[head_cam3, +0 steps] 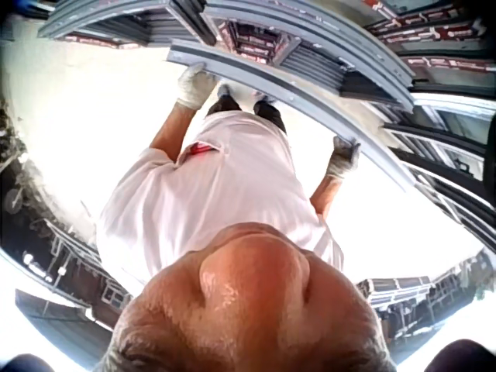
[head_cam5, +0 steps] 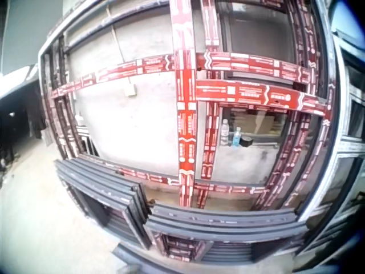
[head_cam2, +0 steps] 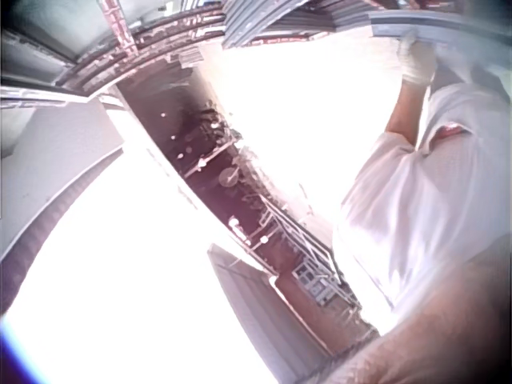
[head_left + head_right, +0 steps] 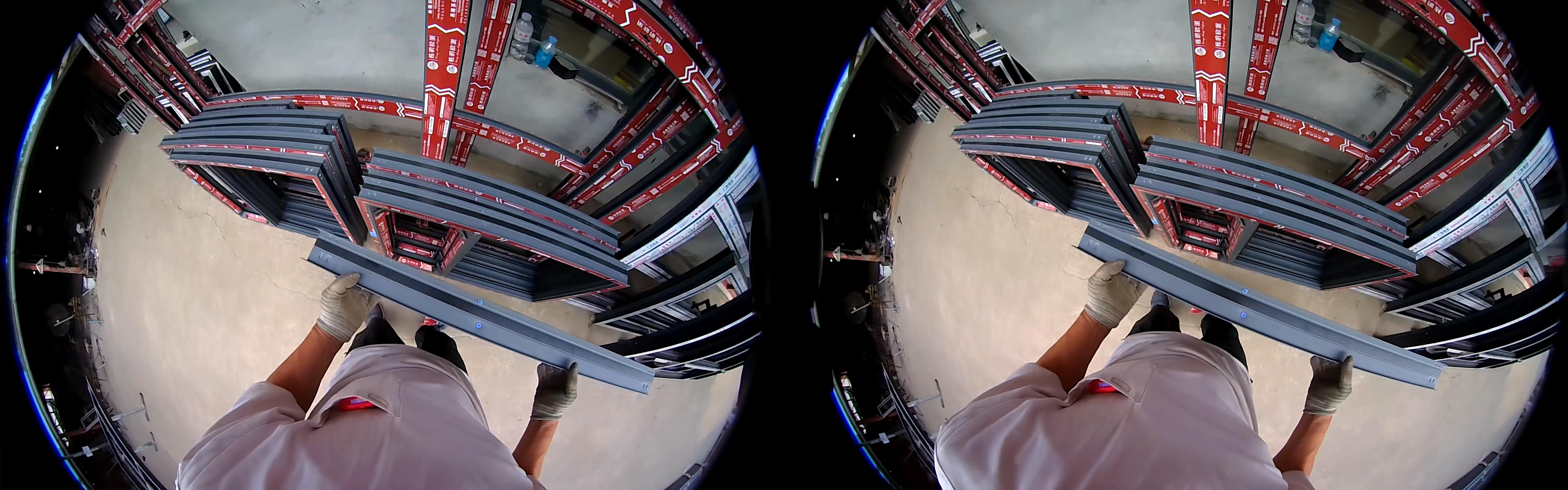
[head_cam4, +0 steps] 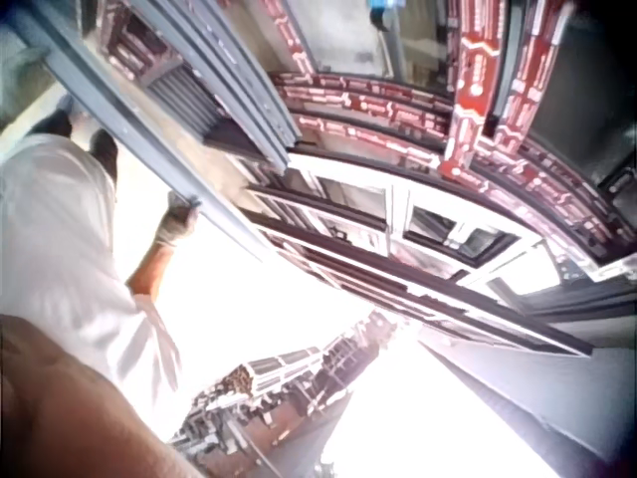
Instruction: The person picks up long metal window frame profiles and stacks them on a rack. They then move to another rack and stack assembled window frames upright, aligning them in a row.
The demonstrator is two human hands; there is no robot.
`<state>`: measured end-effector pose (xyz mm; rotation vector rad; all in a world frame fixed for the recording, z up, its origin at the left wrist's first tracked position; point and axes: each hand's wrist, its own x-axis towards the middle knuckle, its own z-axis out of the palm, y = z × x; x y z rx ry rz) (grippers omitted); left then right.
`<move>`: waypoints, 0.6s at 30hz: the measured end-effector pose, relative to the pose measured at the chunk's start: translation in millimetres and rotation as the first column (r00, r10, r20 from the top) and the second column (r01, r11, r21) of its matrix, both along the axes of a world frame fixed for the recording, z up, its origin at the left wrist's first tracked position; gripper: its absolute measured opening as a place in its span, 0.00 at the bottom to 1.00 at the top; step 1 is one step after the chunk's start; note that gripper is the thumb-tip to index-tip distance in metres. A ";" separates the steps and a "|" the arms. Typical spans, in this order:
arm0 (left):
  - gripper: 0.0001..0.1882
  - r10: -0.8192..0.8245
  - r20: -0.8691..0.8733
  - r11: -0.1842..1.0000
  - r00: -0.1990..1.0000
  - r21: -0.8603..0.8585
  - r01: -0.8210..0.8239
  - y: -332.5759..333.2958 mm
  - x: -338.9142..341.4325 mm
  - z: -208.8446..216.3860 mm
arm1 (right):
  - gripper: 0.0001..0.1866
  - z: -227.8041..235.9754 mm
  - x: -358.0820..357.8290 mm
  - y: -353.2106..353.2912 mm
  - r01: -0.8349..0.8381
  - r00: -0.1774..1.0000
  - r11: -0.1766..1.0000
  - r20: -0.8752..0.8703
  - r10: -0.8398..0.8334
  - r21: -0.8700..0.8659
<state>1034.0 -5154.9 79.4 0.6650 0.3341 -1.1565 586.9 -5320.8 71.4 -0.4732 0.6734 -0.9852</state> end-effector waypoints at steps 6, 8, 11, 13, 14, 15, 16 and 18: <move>0.24 0.023 0.130 0.987 0.991 -0.162 -0.002 48.1 34.3 58.1 | 0.13 89.2 52.2 47.8 0.169 0.973 0.969 -0.128 -0.193 -0.179; 0.24 0.077 0.176 0.969 0.981 -0.247 -0.032 66.2 48.5 79.4 | 0.18 108.0 63.5 53.8 0.078 0.990 0.941 -0.087 -0.112 -0.330; 0.26 0.191 0.219 0.914 0.957 -0.395 -0.092 91.4 72.1 111.1 | 0.15 148.5 102.6 56.7 0.025 1.000 0.909 0.004 -0.026 -0.415; 0.28 0.297 0.248 0.884 0.922 -0.438 -0.167 112.2 92.3 129.8 | 0.17 178.6 136.1 62.5 -0.004 0.997 0.863 -0.067 -0.034 -0.505; 0.28 0.341 0.301 0.874 0.891 -0.450 -0.182 119.0 102.0 140.7 | 0.19 192.1 148.3 65.7 0.025 0.995 0.865 -0.068 -0.068 -0.501; 0.29 0.388 0.354 0.864 0.851 -0.462 -0.202 125.0 109.5 151.2 | 0.22 201.5 161.1 64.0 -0.003 0.996 0.821 -0.075 -0.049 -0.571; 0.31 0.430 0.397 0.849 0.811 -0.483 -0.214 127.6 116.1 163.3 | 0.23 221.1 182.8 69.0 -0.017 0.999 0.804 -0.042 -0.010 -0.594; 0.31 0.512 0.448 0.805 0.733 -0.548 -0.227 130.0 125.4 187.7 | 0.24 240.1 203.4 68.4 -0.040 0.997 0.759 0.022 0.071 -0.650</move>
